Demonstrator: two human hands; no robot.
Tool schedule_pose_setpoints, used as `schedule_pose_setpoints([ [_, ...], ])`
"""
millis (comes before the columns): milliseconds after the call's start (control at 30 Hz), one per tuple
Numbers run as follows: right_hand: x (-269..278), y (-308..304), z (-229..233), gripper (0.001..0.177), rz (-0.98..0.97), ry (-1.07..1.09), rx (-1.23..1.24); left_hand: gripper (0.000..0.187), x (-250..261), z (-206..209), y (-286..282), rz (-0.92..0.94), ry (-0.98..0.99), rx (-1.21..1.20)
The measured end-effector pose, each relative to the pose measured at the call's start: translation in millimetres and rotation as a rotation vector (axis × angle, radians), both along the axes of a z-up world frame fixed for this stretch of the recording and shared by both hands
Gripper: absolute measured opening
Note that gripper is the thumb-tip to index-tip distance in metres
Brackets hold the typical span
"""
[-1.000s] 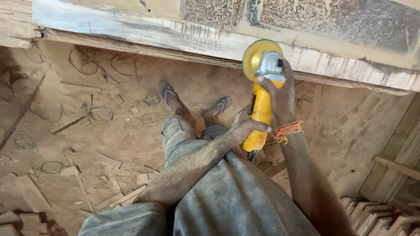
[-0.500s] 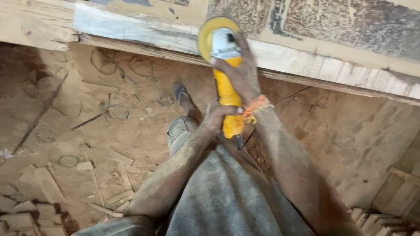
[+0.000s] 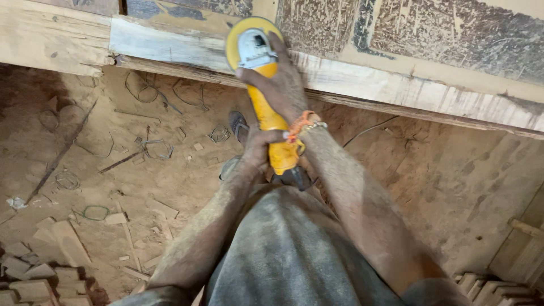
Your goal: The person sands wooden panels using a power grinder, moving the tool across the flat surfaces and along the edges.
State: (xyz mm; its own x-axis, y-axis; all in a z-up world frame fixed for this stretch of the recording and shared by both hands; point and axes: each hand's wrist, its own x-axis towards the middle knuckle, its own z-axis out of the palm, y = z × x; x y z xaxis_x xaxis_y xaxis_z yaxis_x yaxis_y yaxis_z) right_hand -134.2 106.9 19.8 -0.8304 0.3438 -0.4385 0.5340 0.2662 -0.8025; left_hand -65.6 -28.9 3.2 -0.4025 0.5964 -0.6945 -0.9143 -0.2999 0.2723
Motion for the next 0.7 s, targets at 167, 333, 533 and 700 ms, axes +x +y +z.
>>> schedule_pose_setpoints([
  [167, 34.6, 33.9, 6.1, 0.106, -0.077, 0.095, 0.090, 0.042, 28.2, -11.4, 32.5, -0.045, 0.042, 0.053],
  [333, 59.5, 51.6, 9.4, 0.108, -0.170, 0.039, 0.022, 0.043, 54.8, -22.6, 49.7, -0.099, 0.091, 0.027],
  [533, 85.7, 67.2, 14.3, 0.110, -0.254, -0.006, -0.002, 0.039, 74.8, -22.9, 62.9, -0.191, 0.034, 0.053],
  [700, 106.0, 83.0, 13.8, 0.108, -0.325, 0.008, -0.044, 0.038, 82.6, -14.2, 77.8, -0.261, 0.057, 0.014],
])
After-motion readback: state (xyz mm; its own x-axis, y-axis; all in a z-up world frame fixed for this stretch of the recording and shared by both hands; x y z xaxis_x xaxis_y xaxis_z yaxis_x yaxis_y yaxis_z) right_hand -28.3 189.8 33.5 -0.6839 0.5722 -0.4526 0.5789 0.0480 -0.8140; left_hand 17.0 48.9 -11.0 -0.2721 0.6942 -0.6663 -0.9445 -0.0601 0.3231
